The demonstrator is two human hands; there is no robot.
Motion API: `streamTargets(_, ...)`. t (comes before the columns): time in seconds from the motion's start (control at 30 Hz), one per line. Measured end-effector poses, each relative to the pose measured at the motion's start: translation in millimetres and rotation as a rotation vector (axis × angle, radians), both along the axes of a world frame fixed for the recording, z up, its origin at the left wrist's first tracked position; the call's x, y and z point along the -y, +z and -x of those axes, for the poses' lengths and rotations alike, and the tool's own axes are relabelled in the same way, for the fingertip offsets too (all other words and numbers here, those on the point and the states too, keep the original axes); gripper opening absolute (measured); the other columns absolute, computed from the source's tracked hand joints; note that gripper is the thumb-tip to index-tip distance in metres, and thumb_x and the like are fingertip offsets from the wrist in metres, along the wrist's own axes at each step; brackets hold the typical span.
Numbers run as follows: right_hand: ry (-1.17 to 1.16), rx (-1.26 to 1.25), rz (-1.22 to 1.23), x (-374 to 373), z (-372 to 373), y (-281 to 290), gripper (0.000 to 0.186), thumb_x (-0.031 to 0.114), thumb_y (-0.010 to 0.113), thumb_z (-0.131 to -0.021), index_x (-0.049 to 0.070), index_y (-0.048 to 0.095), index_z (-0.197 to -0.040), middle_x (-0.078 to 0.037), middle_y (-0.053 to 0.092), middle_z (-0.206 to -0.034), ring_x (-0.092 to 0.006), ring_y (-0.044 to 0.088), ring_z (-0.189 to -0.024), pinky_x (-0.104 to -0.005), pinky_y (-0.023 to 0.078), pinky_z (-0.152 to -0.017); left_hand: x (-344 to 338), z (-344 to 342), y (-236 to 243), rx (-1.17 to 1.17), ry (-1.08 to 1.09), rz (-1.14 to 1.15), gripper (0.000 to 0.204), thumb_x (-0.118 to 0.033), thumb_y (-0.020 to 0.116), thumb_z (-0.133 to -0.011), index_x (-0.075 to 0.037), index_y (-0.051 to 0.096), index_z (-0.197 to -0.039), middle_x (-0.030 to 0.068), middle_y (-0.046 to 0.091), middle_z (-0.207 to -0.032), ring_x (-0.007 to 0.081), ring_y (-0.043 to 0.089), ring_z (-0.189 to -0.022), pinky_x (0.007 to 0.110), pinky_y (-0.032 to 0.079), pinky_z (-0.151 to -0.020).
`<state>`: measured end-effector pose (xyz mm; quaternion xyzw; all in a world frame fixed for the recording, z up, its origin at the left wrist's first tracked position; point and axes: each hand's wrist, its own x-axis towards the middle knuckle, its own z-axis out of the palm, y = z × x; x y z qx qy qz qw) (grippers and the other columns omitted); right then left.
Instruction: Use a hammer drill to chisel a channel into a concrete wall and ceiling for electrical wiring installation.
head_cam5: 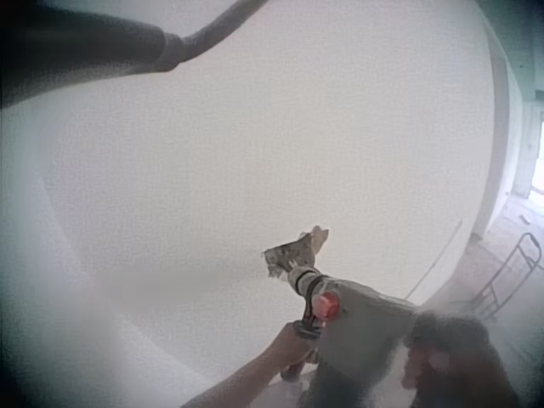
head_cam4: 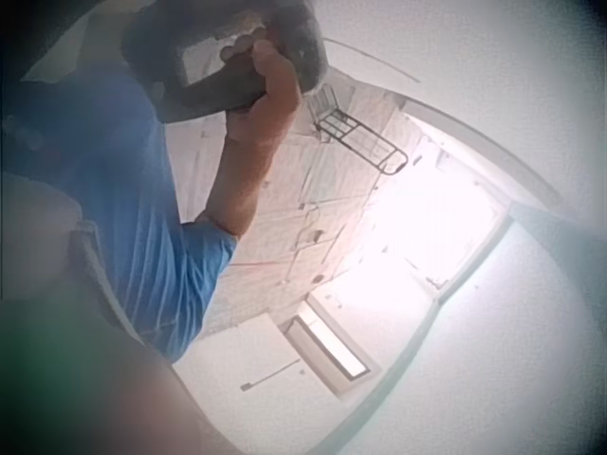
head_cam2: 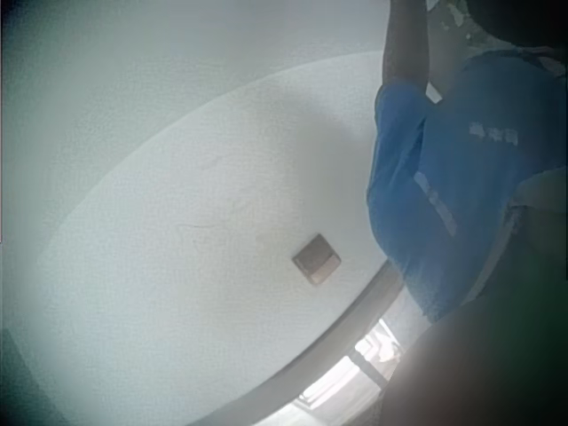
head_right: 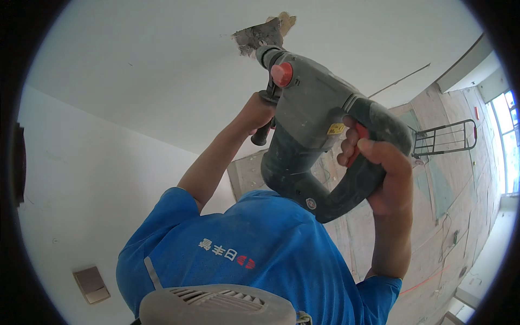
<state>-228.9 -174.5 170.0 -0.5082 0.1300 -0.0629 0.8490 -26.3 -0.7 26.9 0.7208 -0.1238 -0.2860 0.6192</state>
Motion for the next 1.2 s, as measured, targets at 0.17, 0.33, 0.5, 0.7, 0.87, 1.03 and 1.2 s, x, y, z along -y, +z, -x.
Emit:
streamTargets(0.17, 0.055, 0.042, -0.055, 23.9, -10.5, -13.9, 0.049, 0.011, 0.059, -0.069, -0.006, 0.055, -0.115, -0.009, 0.056, -0.087, -0.0196, 0.055, -0.078, -0.0332, 0.047, -0.072, 2.6, -1.4, 8.5, 0.042, -0.033, -0.008, 0.020, -0.014, 0.064, -0.079, -0.002, 0.056, -0.065, 0.0054, 0.055, -0.053, 0.0149, 0.053, -0.043, 0.031, 0.044, -0.043)
streamTargets(0.33, 0.123, 0.138, -0.116, 58.9, -11.6, -79.6, 0.054, 0.014, 0.062, -0.064, -0.005, 0.055, -0.113, -0.010, 0.056, -0.086, -0.0212, 0.055, -0.078, -0.0336, 0.046, -0.072, 15.4, -13.7, -31.6, 0.115, 0.013, -0.071, 0.017, -0.017, 0.067, -0.078, -0.002, 0.061, -0.073, 0.0073, 0.058, -0.056, 0.0164, 0.058, -0.049, 0.031, 0.045, -0.047)
streamTargets(0.5, 0.002, 0.134, -0.026, 40.4, -9.2, -170.4, 0.054, 0.022, 0.069, -0.064, -0.002, 0.058, -0.111, -0.011, 0.063, -0.095, -0.0210, 0.059, -0.088, -0.0311, 0.044, -0.081, 11.1, -43.7, -85.3, 0.511, 0.051, -0.367, 0.032, -0.035, 0.071, -0.075, -0.004, 0.067, -0.081, 0.0169, 0.068, -0.073, 0.0344, 0.068, -0.072, 0.043, 0.053, -0.064)
streamTargets(0.7, 0.062, 0.211, -0.106, -2.8, -6.4, -247.1, 0.048, 0.015, 0.067, -0.071, 0.000, 0.053, -0.114, -0.008, 0.056, -0.099, -0.0234, 0.054, -0.094, -0.0370, 0.043, -0.089, -17.0, -78.1, -109.7, 0.762, -0.048, -0.541, 0.033, -0.037, 0.071, -0.075, -0.006, 0.068, -0.088, 0.0175, 0.069, -0.085, 0.0380, 0.066, -0.085, 0.046, 0.053, -0.073)
streamTargets(0.87, -0.010, 0.164, -0.053, -5.2, 25.8, -190.2, 0.042, 0.020, 0.066, -0.071, -0.001, 0.057, -0.107, -0.011, 0.057, -0.095, -0.0225, 0.055, -0.091, -0.0357, 0.043, -0.081, -8.9, -33.9, -74.8, 0.528, -0.098, -0.374, 0.028, -0.029, 0.072, -0.075, -0.006, 0.067, -0.090, 0.0168, 0.069, -0.083, 0.0361, 0.066, -0.083, 0.043, 0.052, -0.072)
streamTargets(1.03, -0.084, 0.131, 0.299, -4.7, 39.8, -111.4, 0.031, 0.025, 0.064, -0.069, 0.000, 0.063, -0.086, -0.008, 0.062, -0.081, -0.0196, 0.057, -0.075, -0.0303, 0.043, -0.069, 9.3, -7.1, -51.9, 0.237, -0.086, -0.155, 0.022, -0.019, 0.075, -0.074, -0.005, 0.067, -0.088, 0.0116, 0.071, -0.080, 0.0266, 0.068, -0.076, 0.038, 0.052, -0.070)
streamTargets(1.2, -0.082, 0.072, 0.356, -26.1, 47.0, -70.4, 0.027, 0.020, 0.063, -0.069, -0.001, 0.062, -0.086, -0.008, 0.062, -0.081, -0.0186, 0.058, -0.077, -0.0302, 0.043, -0.069, 6.6, 0.8, -51.9, 0.364, -0.065, -0.082, 0.016, -0.017, 0.071, -0.076, -0.003, 0.065, -0.081, 0.0073, 0.066, -0.066, 0.0183, 0.064, -0.059, 0.033, 0.050, -0.057)
